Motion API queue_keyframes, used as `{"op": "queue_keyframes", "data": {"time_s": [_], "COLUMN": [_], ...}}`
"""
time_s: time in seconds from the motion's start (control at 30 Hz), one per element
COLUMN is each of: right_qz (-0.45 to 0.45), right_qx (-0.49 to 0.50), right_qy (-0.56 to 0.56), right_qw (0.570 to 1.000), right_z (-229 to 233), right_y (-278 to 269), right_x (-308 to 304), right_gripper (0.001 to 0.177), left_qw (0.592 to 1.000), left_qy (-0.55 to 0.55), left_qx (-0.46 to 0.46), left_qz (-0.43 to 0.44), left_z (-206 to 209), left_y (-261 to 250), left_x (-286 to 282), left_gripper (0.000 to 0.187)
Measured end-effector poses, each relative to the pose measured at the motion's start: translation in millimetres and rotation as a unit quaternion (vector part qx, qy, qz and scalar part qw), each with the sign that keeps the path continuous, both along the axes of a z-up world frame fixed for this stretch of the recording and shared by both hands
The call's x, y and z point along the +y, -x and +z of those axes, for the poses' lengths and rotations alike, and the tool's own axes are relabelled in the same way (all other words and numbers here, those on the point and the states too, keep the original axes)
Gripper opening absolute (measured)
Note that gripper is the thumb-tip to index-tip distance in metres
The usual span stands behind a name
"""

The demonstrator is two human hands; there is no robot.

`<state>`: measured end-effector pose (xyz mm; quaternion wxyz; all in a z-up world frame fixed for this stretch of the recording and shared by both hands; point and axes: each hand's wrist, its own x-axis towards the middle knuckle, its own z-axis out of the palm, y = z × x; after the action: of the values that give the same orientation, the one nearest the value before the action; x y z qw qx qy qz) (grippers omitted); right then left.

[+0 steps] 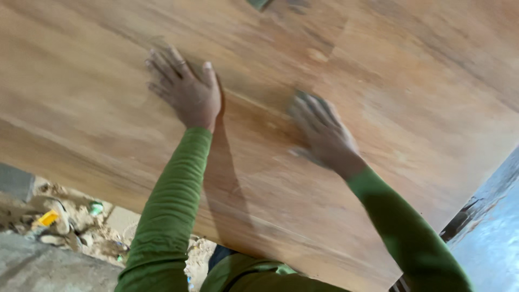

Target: The person sands a large wooden board using a sanding block, moving systematically across the surface. The person then moves to a wooden chair frame and sands the legs and joints of the chair.

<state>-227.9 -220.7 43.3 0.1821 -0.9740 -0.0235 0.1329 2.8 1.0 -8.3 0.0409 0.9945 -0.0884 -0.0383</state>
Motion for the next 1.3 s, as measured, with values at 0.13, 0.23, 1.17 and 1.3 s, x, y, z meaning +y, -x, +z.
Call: {"op": "queue_keyframes", "data": {"time_s": [0.13,0.23,1.17,1.3], "right_qz": [-0.056,-0.055,-0.07,-0.186], "right_qx": [-0.008,-0.01,-0.023,0.04], "right_qy": [0.001,0.013,-0.033,-0.002], "right_qw": [0.998,0.998,0.997,0.982], "right_z": [9.7,9.6,-8.3,13.3], "right_y": [52.4,26.3,-316.7,-235.3], "right_x": [1.6,22.3,186.4,154.7], "right_gripper": [0.108,0.11,0.112,0.108], "left_qw": [0.999,0.994,1.0,0.997], "left_qy": [0.031,0.076,0.005,0.038], "left_qx": [-0.043,-0.082,0.007,0.05], "left_qz": [-0.008,-0.016,-0.018,-0.037], "left_z": [-6.1,-3.1,3.2,13.8], "left_y": [1.4,-0.5,-289.9,-290.9], "left_x": [5.2,1.0,192.9,194.0], "left_gripper": [0.085,0.086,0.078,0.081]}}
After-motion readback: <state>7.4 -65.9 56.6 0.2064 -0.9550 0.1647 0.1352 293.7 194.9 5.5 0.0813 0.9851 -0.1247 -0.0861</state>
